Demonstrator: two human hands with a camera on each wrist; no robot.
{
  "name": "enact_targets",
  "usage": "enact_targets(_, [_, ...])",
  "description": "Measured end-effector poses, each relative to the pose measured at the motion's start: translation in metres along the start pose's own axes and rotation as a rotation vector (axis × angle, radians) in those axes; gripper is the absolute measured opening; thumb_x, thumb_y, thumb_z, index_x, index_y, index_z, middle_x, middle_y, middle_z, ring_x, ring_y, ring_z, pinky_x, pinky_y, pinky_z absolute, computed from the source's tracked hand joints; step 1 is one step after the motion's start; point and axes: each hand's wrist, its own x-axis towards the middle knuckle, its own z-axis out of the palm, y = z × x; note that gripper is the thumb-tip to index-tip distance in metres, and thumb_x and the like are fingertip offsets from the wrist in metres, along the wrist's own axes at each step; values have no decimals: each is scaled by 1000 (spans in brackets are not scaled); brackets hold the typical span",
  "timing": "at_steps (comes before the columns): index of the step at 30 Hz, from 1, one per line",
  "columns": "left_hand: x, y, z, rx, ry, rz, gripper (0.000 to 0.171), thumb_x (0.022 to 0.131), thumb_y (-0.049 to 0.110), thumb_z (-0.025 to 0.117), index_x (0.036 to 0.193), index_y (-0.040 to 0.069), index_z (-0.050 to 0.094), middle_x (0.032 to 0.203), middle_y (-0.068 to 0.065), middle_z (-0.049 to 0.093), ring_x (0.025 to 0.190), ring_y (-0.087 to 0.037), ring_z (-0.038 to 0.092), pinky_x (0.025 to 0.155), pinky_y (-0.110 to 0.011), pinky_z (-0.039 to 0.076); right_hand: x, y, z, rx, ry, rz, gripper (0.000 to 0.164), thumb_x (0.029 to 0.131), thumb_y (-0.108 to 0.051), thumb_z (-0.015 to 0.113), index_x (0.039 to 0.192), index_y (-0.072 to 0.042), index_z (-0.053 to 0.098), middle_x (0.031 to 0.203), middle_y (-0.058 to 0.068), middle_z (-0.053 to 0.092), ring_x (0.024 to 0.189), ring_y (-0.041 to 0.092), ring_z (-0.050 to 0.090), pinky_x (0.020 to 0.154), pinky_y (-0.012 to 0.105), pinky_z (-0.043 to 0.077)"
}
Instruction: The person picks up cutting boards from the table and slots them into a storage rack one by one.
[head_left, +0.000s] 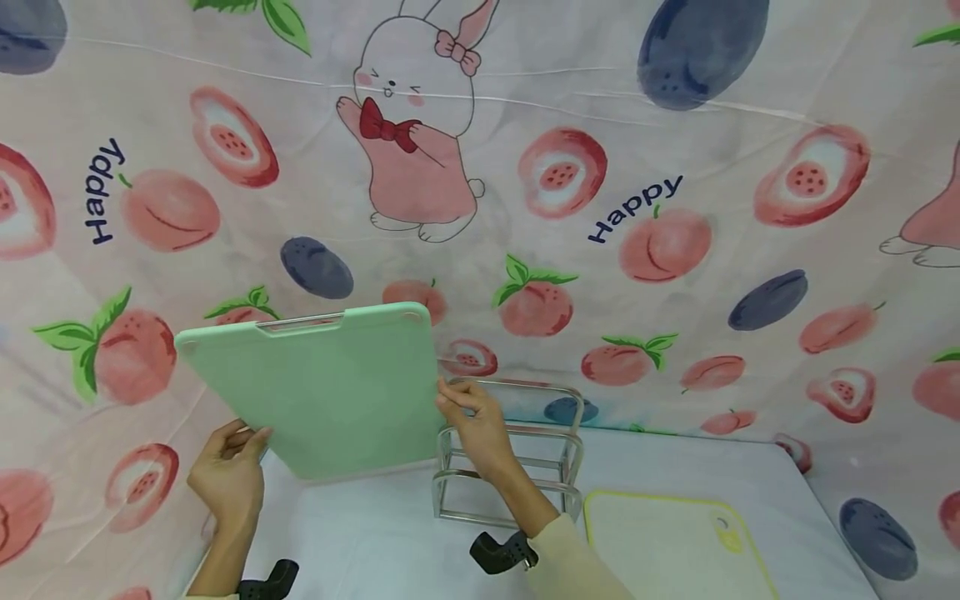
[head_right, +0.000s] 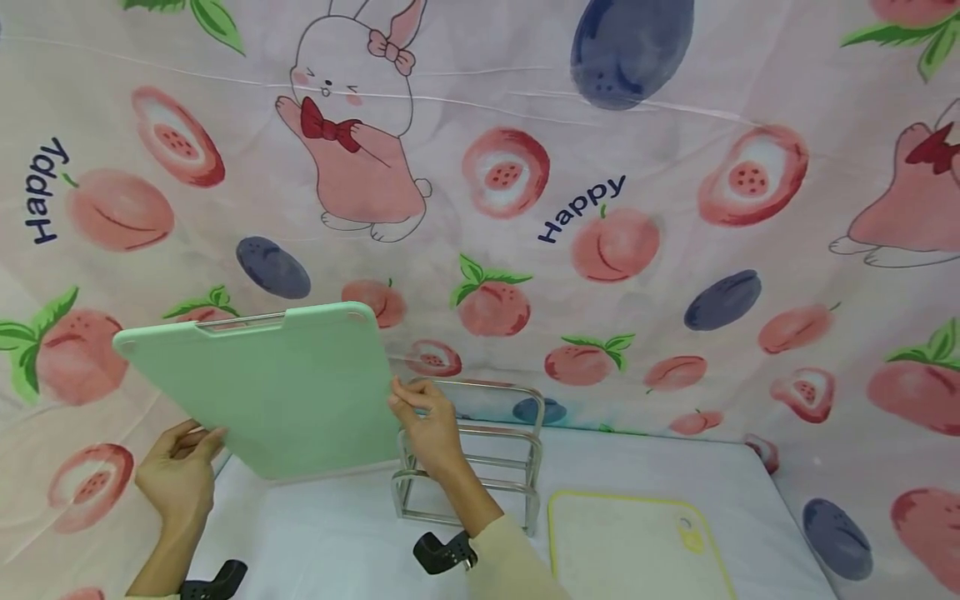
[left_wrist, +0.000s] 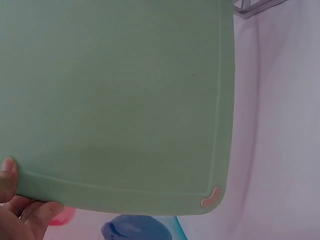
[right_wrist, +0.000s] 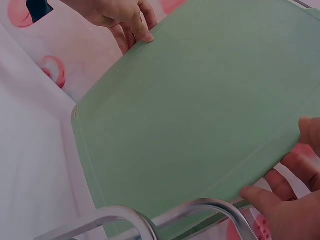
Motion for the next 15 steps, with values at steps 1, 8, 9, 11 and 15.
enact_targets(1, [-1,0,2,0,-2,2,23,75,-6,78,95,-11,69,67,15,58,55,4,53,51,-8,40,0,0,-1,-3,4,0,34,95,-8,59,128,3,56,118,14,57,114,26,51,90,34,45])
enact_targets(8, [-4,2,13,-6,-25,21,22,74,-6,79,93,-10,70,68,11,59,58,4,55,52,-8,41,-4,-1,-13,-15,24,14,34,95,-8,59,127,2,56,115,14,57,109,23,53,85,27,46])
enact_targets(9, [-5,3,14,-6,-33,23,22,74,-4,79,94,-9,70,68,11,60,58,4,55,52,-8,41,-4,-1,-14,-13,32,10,33,95,-7,59,127,3,56,114,15,57,107,22,53,84,26,46])
enact_targets(11, [-7,5,17,-6,-46,21,22,75,-2,80,94,-8,71,69,11,60,58,4,55,52,-9,42,-5,-1,-17,-7,43,7,33,95,-5,59,126,4,56,112,15,58,104,19,53,81,24,46])
enact_targets(15, [-8,9,20,-23,-48,21,22,75,-2,80,94,-8,71,68,9,60,57,4,56,53,-8,44,-6,0,-23,-6,47,-7,32,94,-3,59,125,5,56,108,16,58,98,15,53,78,23,47])
